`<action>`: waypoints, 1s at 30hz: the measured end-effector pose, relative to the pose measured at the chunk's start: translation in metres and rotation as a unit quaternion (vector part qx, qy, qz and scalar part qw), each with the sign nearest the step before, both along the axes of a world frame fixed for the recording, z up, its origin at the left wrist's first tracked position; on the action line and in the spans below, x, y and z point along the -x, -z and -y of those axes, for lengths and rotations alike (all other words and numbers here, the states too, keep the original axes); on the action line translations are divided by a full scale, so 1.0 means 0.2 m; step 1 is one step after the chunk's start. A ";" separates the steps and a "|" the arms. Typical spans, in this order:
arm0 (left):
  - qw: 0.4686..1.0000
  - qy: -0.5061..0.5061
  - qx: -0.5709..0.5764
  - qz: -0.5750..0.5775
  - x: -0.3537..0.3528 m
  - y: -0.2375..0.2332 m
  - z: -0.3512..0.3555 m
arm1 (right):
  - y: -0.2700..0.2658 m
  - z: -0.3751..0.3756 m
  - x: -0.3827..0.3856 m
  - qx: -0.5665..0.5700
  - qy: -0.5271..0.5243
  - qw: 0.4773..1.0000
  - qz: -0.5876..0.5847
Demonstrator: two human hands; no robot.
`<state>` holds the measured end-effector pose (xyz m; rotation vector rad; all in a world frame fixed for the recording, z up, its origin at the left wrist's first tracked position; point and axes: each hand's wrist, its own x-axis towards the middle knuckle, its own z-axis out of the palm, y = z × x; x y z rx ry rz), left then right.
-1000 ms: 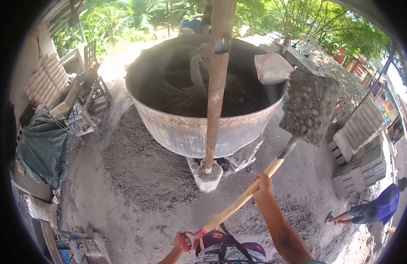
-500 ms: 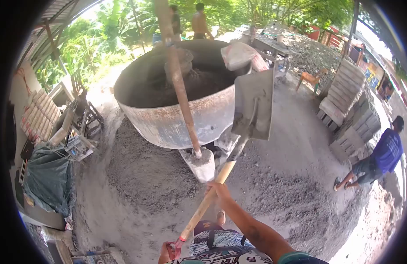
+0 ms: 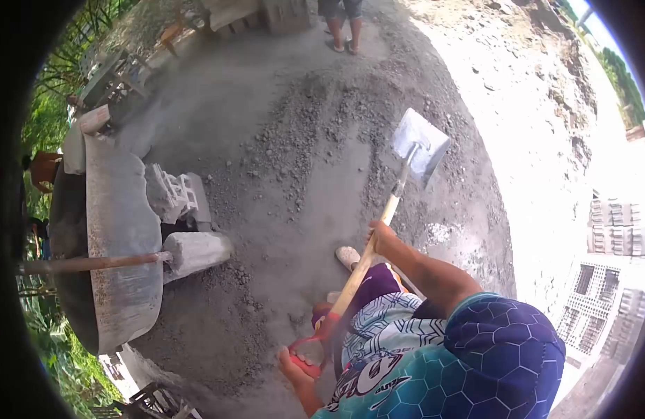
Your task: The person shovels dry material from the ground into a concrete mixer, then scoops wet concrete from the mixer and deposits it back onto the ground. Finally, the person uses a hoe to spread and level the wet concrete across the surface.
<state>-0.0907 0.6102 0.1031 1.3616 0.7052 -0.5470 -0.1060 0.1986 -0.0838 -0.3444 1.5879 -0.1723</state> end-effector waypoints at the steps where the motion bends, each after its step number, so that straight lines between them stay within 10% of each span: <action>1: 0.999 0.044 0.011 0.003 0.05 -0.02 0.12 | 0.03 0.02 0.14 0.002 0.017 1.000 -0.001; 7: 0.993 0.115 0.017 -0.017 0.75 0.25 0.28 | 0.21 -0.51 0.85 -0.023 0.003 0.999 -0.030; 16: 0.969 -0.022 -0.230 -0.090 1.65 0.48 -0.66 | 0.74 -1.84 1.57 -0.197 -0.254 0.944 -0.075; 20: 0.944 -0.075 -0.295 -0.129 1.77 0.64 -0.69 | 0.88 -2.12 1.70 -0.262 -0.172 0.945 -0.093; 25: 0.974 -0.177 -0.043 -0.132 1.82 1.14 -0.45 | 1.60 -1.76 1.77 -0.100 -0.385 0.913 -0.094; 30: 0.964 -0.141 0.032 -0.223 1.19 1.14 0.98 | 1.28 -0.14 0.92 0.070 -0.407 0.898 -0.152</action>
